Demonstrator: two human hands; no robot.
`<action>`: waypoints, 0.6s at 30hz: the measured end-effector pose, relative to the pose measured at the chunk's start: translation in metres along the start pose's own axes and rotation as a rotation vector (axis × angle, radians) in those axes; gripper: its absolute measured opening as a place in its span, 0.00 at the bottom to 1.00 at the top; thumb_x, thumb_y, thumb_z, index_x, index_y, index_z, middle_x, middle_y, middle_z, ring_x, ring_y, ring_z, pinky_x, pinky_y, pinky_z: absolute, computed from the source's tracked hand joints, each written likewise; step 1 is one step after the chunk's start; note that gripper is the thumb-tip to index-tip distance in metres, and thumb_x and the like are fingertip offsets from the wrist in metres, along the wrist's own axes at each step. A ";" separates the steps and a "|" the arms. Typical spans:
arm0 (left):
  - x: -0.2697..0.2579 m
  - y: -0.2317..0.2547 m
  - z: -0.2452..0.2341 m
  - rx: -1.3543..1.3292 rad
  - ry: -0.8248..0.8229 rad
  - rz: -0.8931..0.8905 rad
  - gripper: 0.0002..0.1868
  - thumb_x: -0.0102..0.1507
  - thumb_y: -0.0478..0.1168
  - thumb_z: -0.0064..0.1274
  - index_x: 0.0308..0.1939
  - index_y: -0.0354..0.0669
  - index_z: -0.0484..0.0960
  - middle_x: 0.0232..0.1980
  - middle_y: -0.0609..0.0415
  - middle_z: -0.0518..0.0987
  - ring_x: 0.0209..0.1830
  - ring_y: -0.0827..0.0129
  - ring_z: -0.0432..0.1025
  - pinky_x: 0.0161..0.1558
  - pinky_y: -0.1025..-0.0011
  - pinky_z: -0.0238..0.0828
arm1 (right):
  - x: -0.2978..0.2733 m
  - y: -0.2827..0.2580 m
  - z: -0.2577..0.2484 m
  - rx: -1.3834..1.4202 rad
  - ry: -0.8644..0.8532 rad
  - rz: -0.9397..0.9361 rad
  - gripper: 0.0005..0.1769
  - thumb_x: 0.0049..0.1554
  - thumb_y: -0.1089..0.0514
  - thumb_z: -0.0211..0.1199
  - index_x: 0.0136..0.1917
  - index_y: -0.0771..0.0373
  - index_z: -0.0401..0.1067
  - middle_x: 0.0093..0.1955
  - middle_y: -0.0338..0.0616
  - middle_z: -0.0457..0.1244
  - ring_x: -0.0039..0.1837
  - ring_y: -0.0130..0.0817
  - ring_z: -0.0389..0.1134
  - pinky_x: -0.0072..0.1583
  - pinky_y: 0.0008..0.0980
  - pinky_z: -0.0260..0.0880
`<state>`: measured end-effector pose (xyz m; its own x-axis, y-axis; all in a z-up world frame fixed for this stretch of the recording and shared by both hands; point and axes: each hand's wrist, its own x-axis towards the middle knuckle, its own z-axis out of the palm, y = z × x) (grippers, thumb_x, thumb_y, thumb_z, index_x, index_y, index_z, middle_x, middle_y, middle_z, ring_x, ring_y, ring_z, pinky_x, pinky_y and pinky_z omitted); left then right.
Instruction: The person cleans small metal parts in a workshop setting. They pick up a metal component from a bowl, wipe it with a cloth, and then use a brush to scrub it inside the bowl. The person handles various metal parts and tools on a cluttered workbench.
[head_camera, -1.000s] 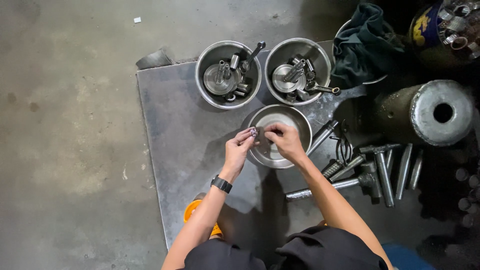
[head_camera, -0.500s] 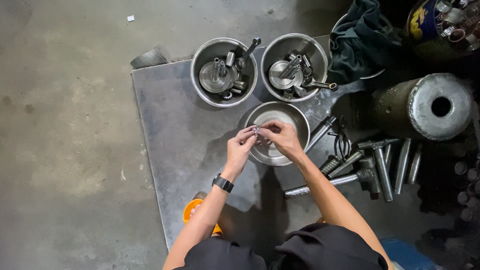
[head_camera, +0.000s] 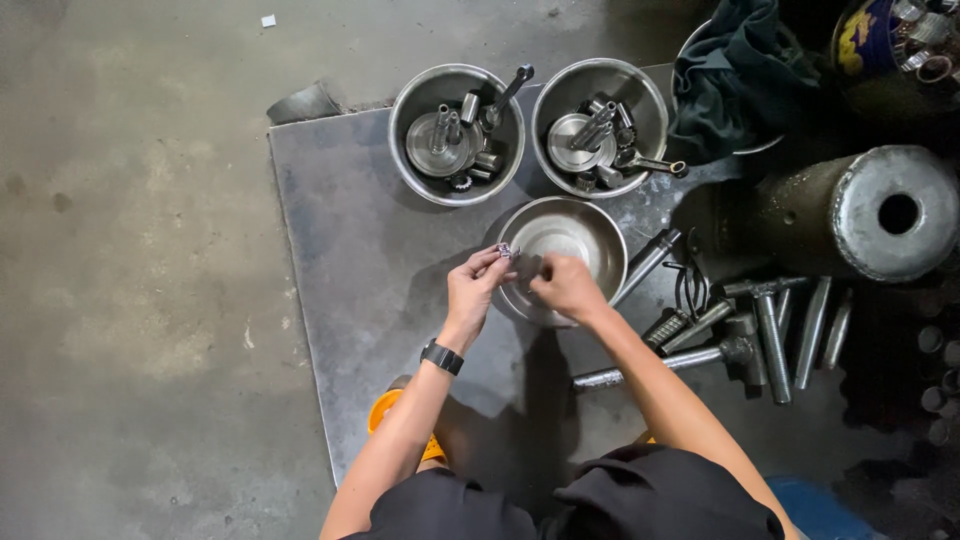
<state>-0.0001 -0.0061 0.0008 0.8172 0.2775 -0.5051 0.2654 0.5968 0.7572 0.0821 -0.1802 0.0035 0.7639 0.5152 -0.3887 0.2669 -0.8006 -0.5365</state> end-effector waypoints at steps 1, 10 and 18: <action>0.000 -0.001 0.000 0.000 -0.030 0.029 0.15 0.66 0.32 0.56 0.55 0.25 0.82 0.64 0.43 0.79 0.47 0.66 0.79 0.50 0.68 0.80 | 0.001 0.002 -0.006 0.173 0.030 0.034 0.13 0.50 0.57 0.70 0.43 0.70 0.75 0.40 0.58 0.70 0.43 0.47 0.73 0.48 0.42 0.74; -0.002 -0.003 0.007 0.113 -0.130 0.153 0.12 0.65 0.31 0.56 0.51 0.27 0.85 0.65 0.46 0.78 0.53 0.69 0.77 0.53 0.69 0.80 | 0.000 -0.019 -0.045 0.935 0.018 -0.046 0.09 0.57 0.63 0.66 0.49 0.70 0.78 0.41 0.41 0.70 0.42 0.24 0.70 0.46 0.25 0.72; -0.009 0.007 0.014 0.353 -0.174 0.250 0.10 0.64 0.30 0.57 0.48 0.31 0.86 0.63 0.47 0.79 0.54 0.69 0.77 0.52 0.72 0.79 | 0.004 -0.014 -0.032 0.915 -0.032 0.095 0.10 0.54 0.62 0.70 0.47 0.70 0.77 0.39 0.40 0.69 0.39 0.23 0.68 0.41 0.25 0.70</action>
<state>0.0012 -0.0151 0.0163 0.9441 0.2314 -0.2350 0.1826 0.2264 0.9568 0.1002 -0.1771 0.0339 0.7384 0.4789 -0.4748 -0.3758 -0.2924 -0.8794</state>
